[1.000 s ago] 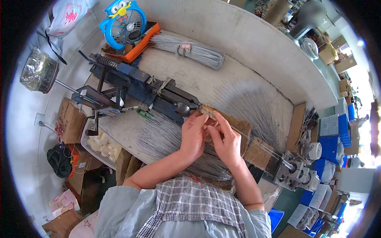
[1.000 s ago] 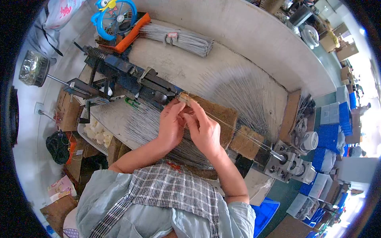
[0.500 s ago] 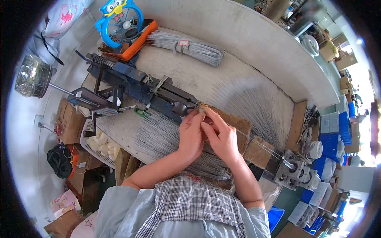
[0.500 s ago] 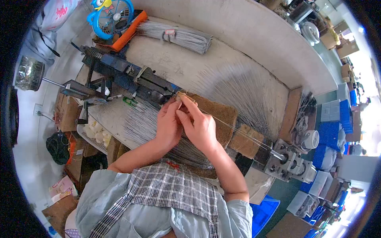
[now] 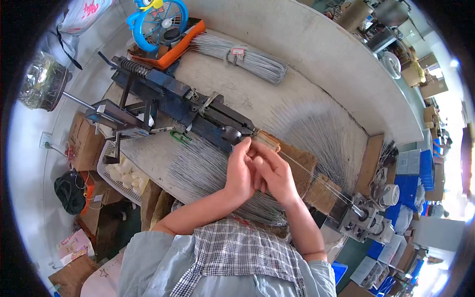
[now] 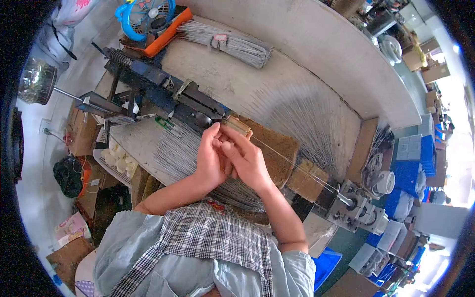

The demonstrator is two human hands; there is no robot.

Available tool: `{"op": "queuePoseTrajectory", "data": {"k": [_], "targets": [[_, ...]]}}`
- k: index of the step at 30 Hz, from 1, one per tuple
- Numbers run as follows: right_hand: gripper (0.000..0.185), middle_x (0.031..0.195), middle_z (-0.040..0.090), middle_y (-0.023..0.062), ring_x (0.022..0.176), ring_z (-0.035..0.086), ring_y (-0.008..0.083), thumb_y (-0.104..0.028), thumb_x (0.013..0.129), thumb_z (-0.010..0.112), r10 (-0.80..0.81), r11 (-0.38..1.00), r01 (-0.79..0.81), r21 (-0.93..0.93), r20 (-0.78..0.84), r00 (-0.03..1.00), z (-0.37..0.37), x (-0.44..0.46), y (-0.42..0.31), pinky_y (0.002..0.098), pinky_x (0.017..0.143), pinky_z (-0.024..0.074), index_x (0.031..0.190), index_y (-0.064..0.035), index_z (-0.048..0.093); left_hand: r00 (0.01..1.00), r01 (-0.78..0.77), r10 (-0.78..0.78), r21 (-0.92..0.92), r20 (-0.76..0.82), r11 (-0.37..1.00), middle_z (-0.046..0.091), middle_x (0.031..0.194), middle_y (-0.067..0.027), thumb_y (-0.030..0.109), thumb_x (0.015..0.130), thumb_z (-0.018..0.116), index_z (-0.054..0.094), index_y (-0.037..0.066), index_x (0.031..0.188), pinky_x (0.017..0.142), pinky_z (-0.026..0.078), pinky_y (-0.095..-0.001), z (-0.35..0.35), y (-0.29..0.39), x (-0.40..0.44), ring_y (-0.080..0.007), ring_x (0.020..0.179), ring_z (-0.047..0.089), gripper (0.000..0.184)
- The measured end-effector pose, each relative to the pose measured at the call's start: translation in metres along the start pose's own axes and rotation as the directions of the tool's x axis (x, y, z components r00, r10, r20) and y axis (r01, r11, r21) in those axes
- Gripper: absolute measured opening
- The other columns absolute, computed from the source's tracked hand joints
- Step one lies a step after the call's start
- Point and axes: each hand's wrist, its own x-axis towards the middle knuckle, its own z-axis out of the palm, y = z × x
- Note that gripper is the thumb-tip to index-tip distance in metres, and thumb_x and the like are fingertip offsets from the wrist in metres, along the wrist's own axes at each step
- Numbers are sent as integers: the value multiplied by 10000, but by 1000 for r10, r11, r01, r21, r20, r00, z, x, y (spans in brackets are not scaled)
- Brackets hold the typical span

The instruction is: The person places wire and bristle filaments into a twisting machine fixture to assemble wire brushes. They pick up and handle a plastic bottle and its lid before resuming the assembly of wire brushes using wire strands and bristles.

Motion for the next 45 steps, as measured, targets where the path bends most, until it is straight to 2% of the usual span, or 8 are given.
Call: {"op": "queuePoseTrajectory", "data": {"k": [2,7,10,22,35,38,42,45], "targets": [[395,756,641,30,528,548,63,-212,978,538,-7,995,10,99,-29,1000,2,5,2,223,469,431,1342,-62,512,996,41,-40,-3,80,999,637,1058,-150,406,982,366,538,-1,1135,842,501,-322,-7,2,-1,-220,949,626,468],[415,729,632,12,541,545,53,-162,958,557,-77,995,72,-65,-76,994,-1,-10,-6,217,482,436,1355,-53,499,890,-80,158,195,-427,978,663,979,-123,334,995,368,554,6,1084,599,496,-247,45,-6,5,-169,780,639,388],[440,738,636,15,541,541,51,-145,937,586,-86,986,60,-153,-167,982,-10,-15,-2,222,498,445,1360,-62,498,832,-196,299,257,-468,946,650,936,-111,235,981,455,573,-13,1034,536,505,-268,48,-13,12,-146,748,625,280],[409,721,643,35,552,564,67,-145,923,611,-171,943,91,-320,-232,958,-10,-16,-3,239,530,470,1322,-85,544,856,-171,315,350,-410,921,639,945,-92,145,953,533,575,-22,1072,695,514,-260,37,-17,9,-144,846,629,209],[290,675,628,61,552,579,112,-133,900,636,-183,959,131,-250,-197,963,-6,-21,0,276,529,483,1177,-45,638,902,-152,234,240,-364,959,613,1086,-159,328,1000,363,521,-28,1149,939,474,-368,33,-10,9,-246,1022,598,417],[317,730,645,65,620,603,202,-103,821,691,-701,460,351,-816,-91,708,-21,-23,-9,321,592,500,1131,-46,657,882,-198,277,234,-382,952,583,1114,-165,366,1007,350,497,-34,1176,974,462,-397,41,-11,12,-264,1065,577,459],[224,842,631,28,883,572,235,-113,737,714,-709,244,135,-960,-82,701,-33,-22,-17,374,784,433,958,-89,689,884,-186,266,233,-385,954,560,1148,-164,449,1013,329,477,-33,1206,1024,432,-412,43,-8,9,-277,1104,557,540],[182,823,617,16,906,556,227,-122,739,704,-684,286,166,-944,-80,725,-34,-21,-7,373,792,410,918,-100,680,898,-162,248,249,-365,955,551,1173,-165,478,1013,311,473,-31,1218,1035,421,-416,47,-4,7,-281,1127,546,572]]}}
